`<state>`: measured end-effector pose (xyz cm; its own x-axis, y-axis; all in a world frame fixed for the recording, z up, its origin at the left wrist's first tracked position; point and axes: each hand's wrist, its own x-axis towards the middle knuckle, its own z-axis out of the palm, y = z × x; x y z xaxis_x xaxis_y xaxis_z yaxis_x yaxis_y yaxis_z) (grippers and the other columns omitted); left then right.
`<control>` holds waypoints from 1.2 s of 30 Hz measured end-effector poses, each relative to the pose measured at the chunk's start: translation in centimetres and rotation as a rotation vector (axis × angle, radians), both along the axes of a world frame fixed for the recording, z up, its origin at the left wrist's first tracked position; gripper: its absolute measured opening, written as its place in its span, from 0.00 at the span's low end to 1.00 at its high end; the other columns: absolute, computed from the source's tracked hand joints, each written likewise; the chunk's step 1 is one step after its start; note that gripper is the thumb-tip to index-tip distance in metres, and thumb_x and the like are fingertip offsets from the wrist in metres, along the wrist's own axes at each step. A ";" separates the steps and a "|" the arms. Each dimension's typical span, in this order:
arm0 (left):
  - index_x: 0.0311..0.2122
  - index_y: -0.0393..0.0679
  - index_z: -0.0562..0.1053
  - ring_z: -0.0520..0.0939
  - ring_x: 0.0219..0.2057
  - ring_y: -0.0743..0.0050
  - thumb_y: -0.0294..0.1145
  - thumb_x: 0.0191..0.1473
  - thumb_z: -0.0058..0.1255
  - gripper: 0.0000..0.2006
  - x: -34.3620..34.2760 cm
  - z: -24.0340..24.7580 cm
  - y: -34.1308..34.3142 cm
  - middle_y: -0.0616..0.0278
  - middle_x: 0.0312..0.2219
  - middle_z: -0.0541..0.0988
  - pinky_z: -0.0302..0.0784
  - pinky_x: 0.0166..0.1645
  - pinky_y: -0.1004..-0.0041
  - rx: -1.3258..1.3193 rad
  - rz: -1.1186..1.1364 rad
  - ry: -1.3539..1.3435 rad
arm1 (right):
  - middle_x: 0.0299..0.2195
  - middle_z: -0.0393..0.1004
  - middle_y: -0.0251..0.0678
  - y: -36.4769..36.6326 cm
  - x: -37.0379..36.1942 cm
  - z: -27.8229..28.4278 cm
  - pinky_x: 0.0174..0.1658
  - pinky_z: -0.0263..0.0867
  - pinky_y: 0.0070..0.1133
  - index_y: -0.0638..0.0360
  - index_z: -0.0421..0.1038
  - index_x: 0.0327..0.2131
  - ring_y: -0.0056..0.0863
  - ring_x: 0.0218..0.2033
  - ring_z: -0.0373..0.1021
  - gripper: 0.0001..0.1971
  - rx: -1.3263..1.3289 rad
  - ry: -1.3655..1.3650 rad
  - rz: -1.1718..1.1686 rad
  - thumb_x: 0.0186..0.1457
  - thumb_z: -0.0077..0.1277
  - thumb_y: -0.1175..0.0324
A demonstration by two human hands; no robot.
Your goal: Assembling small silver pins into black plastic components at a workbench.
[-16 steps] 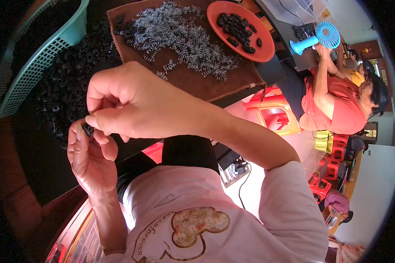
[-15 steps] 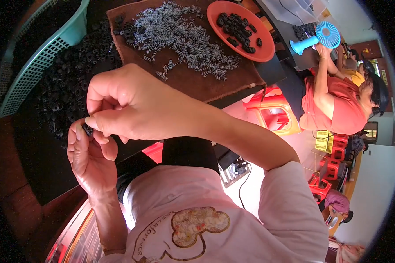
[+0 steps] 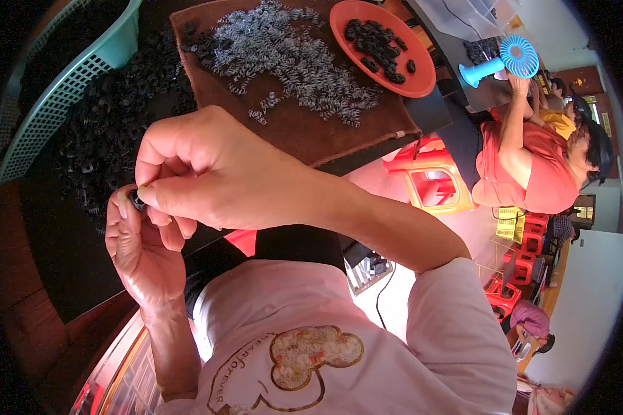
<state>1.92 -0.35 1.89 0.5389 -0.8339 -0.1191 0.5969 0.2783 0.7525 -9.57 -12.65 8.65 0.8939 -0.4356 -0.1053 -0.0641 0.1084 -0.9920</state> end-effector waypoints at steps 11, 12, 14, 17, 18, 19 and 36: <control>0.39 0.37 0.69 0.70 0.18 0.83 0.38 0.62 0.47 0.12 -0.4 -0.4 0.5 0.66 0.21 0.73 0.65 0.23 0.84 -0.001 -0.013 -0.118 | 0.20 0.74 0.37 0.8 -0.4 -0.9 0.24 0.68 0.17 0.69 0.67 0.28 0.22 0.22 0.74 0.04 0.030 -0.002 -0.049 0.55 0.48 0.78; 0.40 0.38 0.69 0.69 0.19 0.86 0.38 0.62 0.47 0.13 -0.4 -0.4 0.5 0.67 0.20 0.72 0.64 0.24 0.85 -0.001 -0.018 -0.147 | 0.22 0.75 0.36 0.9 -0.4 -1.2 0.20 0.63 0.14 0.66 0.68 0.30 0.18 0.20 0.72 0.04 -0.008 -0.029 -0.050 0.57 0.49 0.76; 0.40 0.38 0.69 0.68 0.18 0.86 0.38 0.62 0.47 0.12 -0.5 -0.6 0.6 0.67 0.20 0.72 0.62 0.23 0.85 -0.006 -0.008 -0.160 | 0.25 0.77 0.34 1.0 -0.4 -1.6 0.17 0.59 0.11 0.63 0.69 0.32 0.15 0.18 0.70 0.04 -0.046 -0.057 -0.049 0.59 0.51 0.74; 0.40 0.38 0.69 0.67 0.18 0.86 0.38 0.62 0.47 0.12 -0.8 -0.7 0.6 0.67 0.20 0.71 0.60 0.22 0.84 -0.016 0.019 -0.186 | 0.25 0.77 0.35 1.2 -0.6 -1.9 0.18 0.61 0.12 0.64 0.68 0.32 0.15 0.18 0.71 0.03 -0.090 -0.037 -0.033 0.59 0.50 0.75; 0.40 0.39 0.70 0.66 0.18 0.86 0.38 0.62 0.47 0.12 -0.9 -0.7 0.6 0.68 0.20 0.71 0.59 0.22 0.85 -0.020 0.035 -0.198 | 0.25 0.77 0.35 1.3 -0.5 -2.1 0.19 0.63 0.13 0.65 0.68 0.32 0.15 0.19 0.71 0.03 -0.102 -0.088 -0.033 0.59 0.50 0.76; 0.40 0.39 0.70 0.66 0.18 0.86 0.38 0.62 0.47 0.12 -0.9 -0.7 0.6 0.68 0.20 0.71 0.59 0.22 0.85 -0.021 0.033 -0.199 | 0.26 0.76 0.35 1.3 -0.5 -2.2 0.19 0.64 0.13 0.65 0.68 0.32 0.15 0.19 0.71 0.03 -0.114 -0.139 -0.033 0.58 0.50 0.77; 0.37 0.37 0.69 0.65 0.17 0.86 0.39 0.62 0.47 0.13 -1.1 -0.8 0.7 0.66 0.20 0.73 0.59 0.21 0.84 0.035 0.123 -0.274 | 0.25 0.76 0.34 1.3 -0.5 -2.7 0.27 0.67 0.15 0.66 0.67 0.31 0.15 0.27 0.72 0.03 -0.292 -0.098 -0.016 0.57 0.51 0.78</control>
